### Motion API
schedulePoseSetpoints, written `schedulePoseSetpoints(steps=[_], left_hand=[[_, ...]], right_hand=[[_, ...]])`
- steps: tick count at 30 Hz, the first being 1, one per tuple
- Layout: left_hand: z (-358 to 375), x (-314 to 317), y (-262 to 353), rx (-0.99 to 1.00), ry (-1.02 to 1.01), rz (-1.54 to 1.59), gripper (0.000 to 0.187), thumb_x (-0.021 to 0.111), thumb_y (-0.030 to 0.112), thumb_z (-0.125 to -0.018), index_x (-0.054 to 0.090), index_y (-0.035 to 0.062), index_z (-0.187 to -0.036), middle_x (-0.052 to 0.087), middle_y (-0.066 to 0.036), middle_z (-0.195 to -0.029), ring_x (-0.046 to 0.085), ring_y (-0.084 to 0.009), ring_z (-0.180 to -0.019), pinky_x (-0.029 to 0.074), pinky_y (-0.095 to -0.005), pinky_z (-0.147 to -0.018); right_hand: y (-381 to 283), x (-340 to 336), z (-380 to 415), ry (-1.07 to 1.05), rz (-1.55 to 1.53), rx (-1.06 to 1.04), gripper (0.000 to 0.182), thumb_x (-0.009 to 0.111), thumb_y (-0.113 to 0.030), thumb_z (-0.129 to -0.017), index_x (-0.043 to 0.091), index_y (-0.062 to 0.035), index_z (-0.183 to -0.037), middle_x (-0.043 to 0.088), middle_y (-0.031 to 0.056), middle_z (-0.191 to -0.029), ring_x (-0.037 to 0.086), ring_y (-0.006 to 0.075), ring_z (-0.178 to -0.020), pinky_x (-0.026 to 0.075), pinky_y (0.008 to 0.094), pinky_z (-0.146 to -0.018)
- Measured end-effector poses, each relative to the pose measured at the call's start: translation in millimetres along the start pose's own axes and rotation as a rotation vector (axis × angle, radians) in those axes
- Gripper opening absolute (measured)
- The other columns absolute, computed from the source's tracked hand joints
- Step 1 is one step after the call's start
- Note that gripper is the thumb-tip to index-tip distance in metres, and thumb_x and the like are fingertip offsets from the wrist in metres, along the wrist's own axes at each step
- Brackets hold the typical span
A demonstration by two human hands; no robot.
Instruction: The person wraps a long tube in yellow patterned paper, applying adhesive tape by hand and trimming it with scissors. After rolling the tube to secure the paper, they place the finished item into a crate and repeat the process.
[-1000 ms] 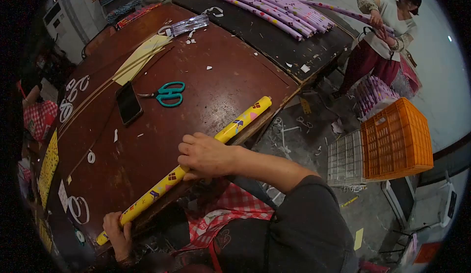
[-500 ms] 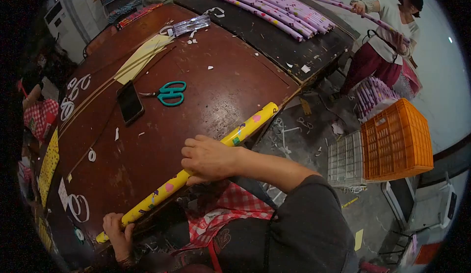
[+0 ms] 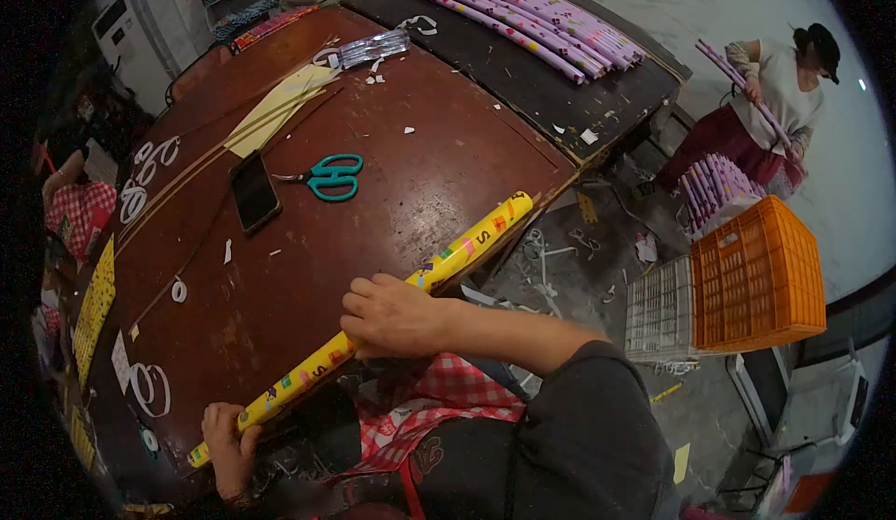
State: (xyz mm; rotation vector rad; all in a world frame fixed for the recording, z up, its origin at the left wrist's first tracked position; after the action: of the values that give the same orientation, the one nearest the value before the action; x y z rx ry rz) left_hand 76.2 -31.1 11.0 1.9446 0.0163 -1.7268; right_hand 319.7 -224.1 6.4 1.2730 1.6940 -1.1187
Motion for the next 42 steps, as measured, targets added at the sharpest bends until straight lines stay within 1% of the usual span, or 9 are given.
schedulePoseSetpoints(steps=[3,5,14,18,21,27,31,35,42], left_hand=[[-1.1,3.8,-5.5,-0.094,0.011,-0.073,0.042,0.08,0.022,-0.07,0.06,0.004,-0.103,0.054,-0.015,-0.1,0.053,-0.0342,-0.095,0.039,-0.0442,-0.085],[-2.0,5.7,-2.9,0.032,0.145,-0.114,0.048,0.08,0.024,-0.07,0.059,0.0034,-0.108,0.055,-0.015,-0.101,0.053,-0.034,-0.097,0.039,-0.0442,-0.085],[-37.7,21.7,45.8,0.216,0.201,-0.229,0.054,0.081,0.025,-0.07,0.059,0.0048,-0.114,0.057,-0.011,-0.1,0.056,-0.0301,-0.094,0.04,-0.0432,-0.082],[-57.4,18.9,58.0,0.297,0.21,-0.239,0.052,0.078,0.026,-0.074,0.06,0.0098,-0.12,0.058,-0.007,-0.099,0.056,-0.0279,-0.089,0.041,-0.0418,-0.078],[-74.3,25.7,68.0,0.252,0.098,-0.16,0.051,0.076,0.031,-0.076,0.061,0.0124,-0.121,0.058,-0.005,-0.096,0.058,-0.0258,-0.088,0.042,-0.0405,-0.076],[-80.5,39.1,71.3,0.267,0.298,-0.108,0.053,0.078,0.026,-0.076,0.061,0.01,-0.124,0.058,-0.004,-0.103,0.057,-0.0223,-0.097,0.042,-0.0383,-0.079],[-67.9,43.5,62.8,0.235,0.357,-0.144,0.066,0.078,0.031,-0.076,0.055,0.009,-0.134,0.058,-0.008,-0.126,0.053,-0.0266,-0.119,0.038,-0.0516,-0.1],[-44.6,32.2,34.9,0.118,0.333,-0.213,0.07,0.074,0.04,-0.079,0.052,0.0081,-0.137,0.052,-0.009,-0.139,0.046,-0.0295,-0.131,0.031,-0.0611,-0.107],[-11.0,10.3,-20.0,-0.103,0.249,-0.349,0.068,0.069,0.041,-0.083,0.05,0.0097,-0.14,0.046,-0.007,-0.147,0.04,-0.0279,-0.138,0.029,-0.0606,-0.109]], right_hand=[[1.2,0.9,-0.5,0.021,0.014,-0.004,0.035,0.074,-0.041,-0.078,0.061,-0.0108,-0.089,0.053,0.0031,-0.086,0.053,0.021,-0.086,0.045,0.035,-0.071],[3.5,0.7,0.0,0.019,0.017,-0.011,0.035,0.074,-0.041,-0.078,0.06,-0.0107,-0.087,0.054,0.003,-0.085,0.054,0.0209,-0.085,0.045,0.035,-0.07],[9.6,-5.6,-1.4,-0.166,-0.059,0.042,0.036,0.07,-0.041,-0.083,0.058,-0.0069,-0.084,0.061,0.0094,-0.086,0.062,0.0275,-0.081,0.051,0.0425,-0.071],[11.7,-13.7,-7.0,-0.113,0.007,0.072,0.036,0.068,-0.039,-0.085,0.058,-0.0059,-0.095,0.061,0.0131,-0.083,0.064,0.0336,-0.08,0.052,0.0441,-0.069],[3.0,-5.8,-17.8,-0.16,0.106,0.072,0.05,0.074,-0.028,-0.08,0.056,-0.0074,-0.121,0.06,0.0095,-0.093,0.061,0.0298,-0.087,0.051,0.0424,-0.073],[-5.2,10.2,-37.2,-0.03,0.065,0.026,0.052,0.079,-0.017,-0.071,0.063,-0.0082,-0.12,0.058,0.0086,-0.096,0.057,0.0292,-0.088,0.049,0.042,-0.074],[-2.3,12.3,-39.2,-0.06,0.11,0.044,0.051,0.078,-0.021,-0.073,0.063,-0.0086,-0.12,0.057,0.008,-0.094,0.056,0.0282,-0.087,0.048,0.0412,-0.07],[-1.0,11.5,-38.7,-0.022,0.081,0.019,0.052,0.079,-0.018,-0.071,0.063,-0.008,-0.12,0.057,0.0088,-0.093,0.056,0.0288,-0.086,0.048,0.0415,-0.07],[-0.5,10.0,-40.6,-0.048,0.072,0.038,0.051,0.079,-0.017,-0.072,0.063,-0.0071,-0.119,0.057,0.0097,-0.093,0.056,0.0292,-0.087,0.048,0.0415,-0.071]])
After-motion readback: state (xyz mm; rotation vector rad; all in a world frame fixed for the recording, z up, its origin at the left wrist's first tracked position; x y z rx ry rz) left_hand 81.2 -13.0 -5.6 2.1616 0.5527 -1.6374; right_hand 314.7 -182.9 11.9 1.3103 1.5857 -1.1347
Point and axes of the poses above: each hand's wrist, its own z-axis away from the middle knuckle, its own x-axis out of the palm, y = z × x, the point moved 7 cm from there along -z, towards the middle knuckle
